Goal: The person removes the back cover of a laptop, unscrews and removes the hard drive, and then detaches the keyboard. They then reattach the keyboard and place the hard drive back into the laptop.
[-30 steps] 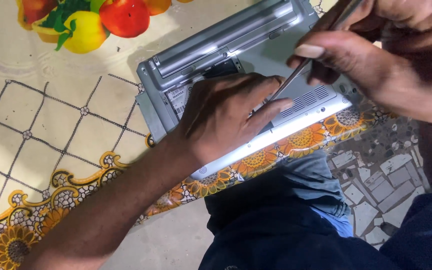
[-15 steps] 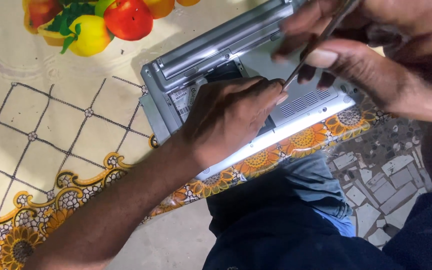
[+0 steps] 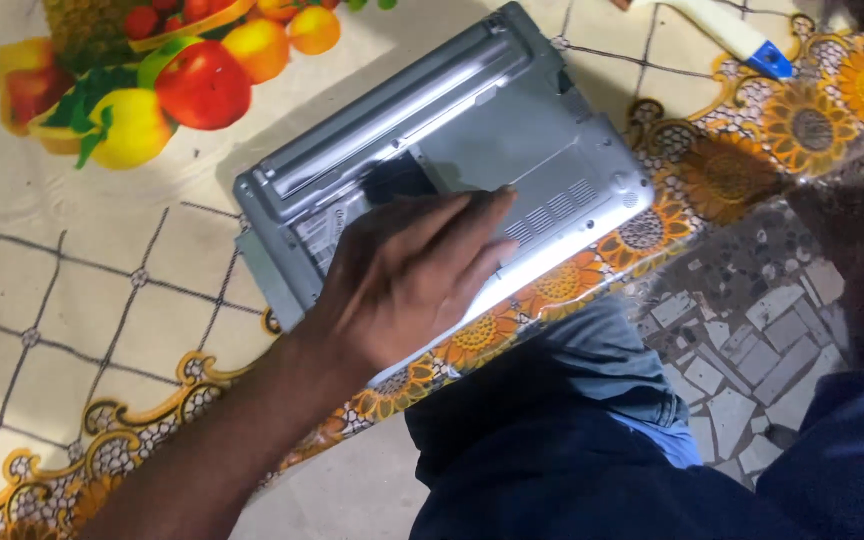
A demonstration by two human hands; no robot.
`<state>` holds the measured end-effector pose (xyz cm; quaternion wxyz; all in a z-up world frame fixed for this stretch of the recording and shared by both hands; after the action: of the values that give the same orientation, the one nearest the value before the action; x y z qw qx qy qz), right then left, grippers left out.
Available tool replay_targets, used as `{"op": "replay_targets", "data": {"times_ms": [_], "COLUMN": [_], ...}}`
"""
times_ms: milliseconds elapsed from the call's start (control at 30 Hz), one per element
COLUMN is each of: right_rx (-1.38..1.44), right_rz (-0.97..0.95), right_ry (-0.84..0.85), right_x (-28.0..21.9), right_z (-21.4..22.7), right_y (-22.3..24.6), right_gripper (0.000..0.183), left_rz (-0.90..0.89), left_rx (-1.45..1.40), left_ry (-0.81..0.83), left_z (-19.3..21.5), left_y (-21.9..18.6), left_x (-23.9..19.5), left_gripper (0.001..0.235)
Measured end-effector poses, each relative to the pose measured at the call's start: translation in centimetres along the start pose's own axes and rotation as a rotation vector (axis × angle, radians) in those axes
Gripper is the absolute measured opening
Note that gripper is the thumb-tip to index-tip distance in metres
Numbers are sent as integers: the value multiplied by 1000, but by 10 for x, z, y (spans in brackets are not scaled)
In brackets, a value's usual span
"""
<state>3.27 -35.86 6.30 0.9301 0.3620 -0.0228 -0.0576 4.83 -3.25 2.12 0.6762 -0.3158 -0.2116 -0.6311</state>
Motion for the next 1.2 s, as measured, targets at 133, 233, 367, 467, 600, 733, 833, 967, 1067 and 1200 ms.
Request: {"op": "replay_targets", "data": {"times_ms": [133, 233, 367, 467, 600, 733, 833, 967, 1067, 1200], "right_rx": [-250, -431, -828, -854, -942, -515, -374, -231, -379, -336], "right_rz": [17, 148, 198, 290, 308, 490, 599, 750, 721, 608], "right_ry": [-130, -204, -226, -220, -253, -276, -219, -193, -179, -82], "right_x": [23, 30, 36, 38, 28, -15, -36, -41, -42, -40], "right_z": [-9, -40, -65, -74, -73, -80, -93, -98, -102, -100], "right_y": [-35, -14, -21, 7, 17, 7, 8, 18, 7, 4], "right_gripper": [25, 16, 9, 25, 25, 28, 31, 27, 41, 67], "left_rz": [59, 122, 182, 184, 173, 195, 207, 189, 214, 199], "left_rx": [85, 118, 137, 201, 238, 202, 218, 258, 201, 4], "left_ry": [350, 520, 476, 518, 510, 558, 626, 667, 465, 317], "left_z": [-18, -37, -39, -38, -37, -39, -47, -56, -34, 1], "left_y": [-15, -22, -20, -22, -24, -23, -21, -19, -27, -2], "left_x": [0, -9, -12, -13, -11, -13, -19, -25, -10, -7], "left_gripper": [76, 82, 61, 67, 75, 75, 79, 82, 80, 69]}}
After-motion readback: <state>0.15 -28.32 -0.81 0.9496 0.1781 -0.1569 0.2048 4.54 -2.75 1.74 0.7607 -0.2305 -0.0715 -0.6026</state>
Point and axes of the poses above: each hand's wrist, its own x-axis towards the middle knuckle, its own z-axis out of the back of the hand, y = z × x, the point moved 4 cm from there along x, towards the middle knuckle, and after that the axes turned 15 degrees about -z, right-handed, at the moved point
